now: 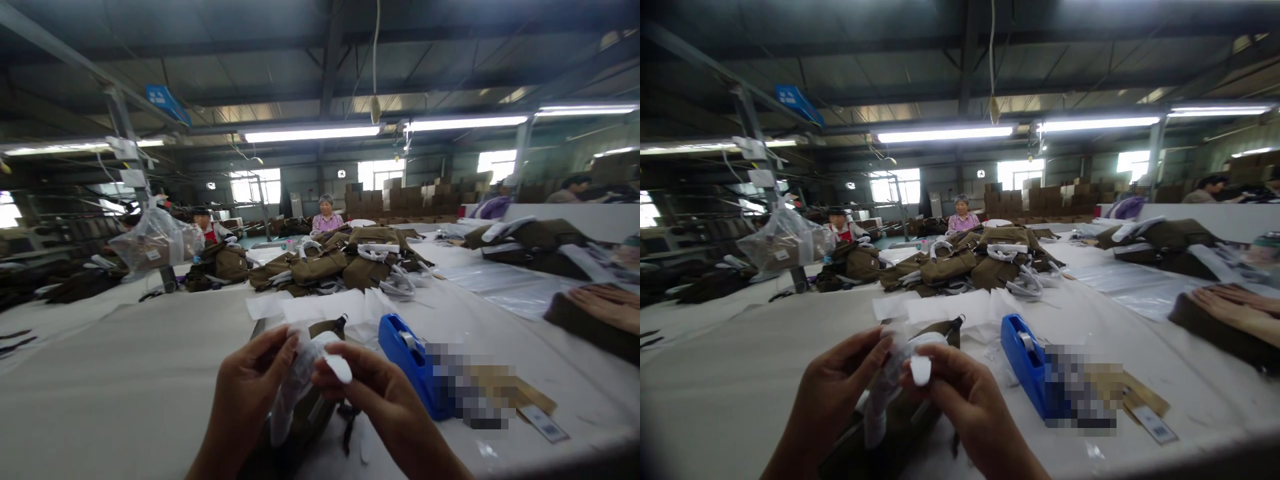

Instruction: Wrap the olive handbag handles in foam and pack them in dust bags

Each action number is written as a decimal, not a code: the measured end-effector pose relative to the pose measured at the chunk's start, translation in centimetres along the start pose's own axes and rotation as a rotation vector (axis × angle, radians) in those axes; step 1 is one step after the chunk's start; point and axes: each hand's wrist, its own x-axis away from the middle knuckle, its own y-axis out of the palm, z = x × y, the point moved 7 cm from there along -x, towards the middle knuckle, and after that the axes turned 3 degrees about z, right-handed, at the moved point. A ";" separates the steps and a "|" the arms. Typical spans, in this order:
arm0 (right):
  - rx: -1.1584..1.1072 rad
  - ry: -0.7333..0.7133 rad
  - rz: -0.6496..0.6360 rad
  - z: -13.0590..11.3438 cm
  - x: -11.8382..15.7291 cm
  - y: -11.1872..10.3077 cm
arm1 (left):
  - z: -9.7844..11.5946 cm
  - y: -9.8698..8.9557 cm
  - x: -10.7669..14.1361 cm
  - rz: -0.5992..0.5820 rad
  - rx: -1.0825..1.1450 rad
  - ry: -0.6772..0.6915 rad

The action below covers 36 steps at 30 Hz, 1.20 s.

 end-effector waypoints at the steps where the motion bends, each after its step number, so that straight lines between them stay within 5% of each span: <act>1: 0.066 -0.044 0.001 -0.4 -0.4 0.1 | 0.3 0.0 0.0 0.005 -0.001 0.017; 7: 0.568 -0.364 0.161 -2.7 -1.8 0.4 | 1.3 0.0 0.4 0.030 -0.044 0.091; 12: 0.483 -0.160 0.125 -1.5 -2.4 0.6 | 2.1 0.1 0.8 0.066 -0.128 0.150; 17: 0.508 -0.108 0.149 -1.8 -2.5 0.6 | 2.4 0.3 1.1 0.105 -0.185 0.227; 21: 0.475 -0.099 0.163 -2.1 -2.8 0.9 | 3.3 0.3 1.8 0.120 -0.267 0.418; 25: 0.332 -0.109 0.098 -2.0 -3.0 1.5 | 4.9 0.6 2.7 0.001 -0.278 0.606; 28: 0.313 -0.148 0.071 -1.9 -3.0 1.7 | 5.1 0.5 2.6 -0.077 -0.249 0.534; 31: 0.452 -0.248 0.097 -2.1 -2.8 1.8 | 3.9 -0.3 1.8 -0.004 -0.191 0.342; 36: 0.705 -0.644 0.265 -4.7 -1.6 2.0 | 2.6 -0.3 0.9 0.032 -0.057 0.188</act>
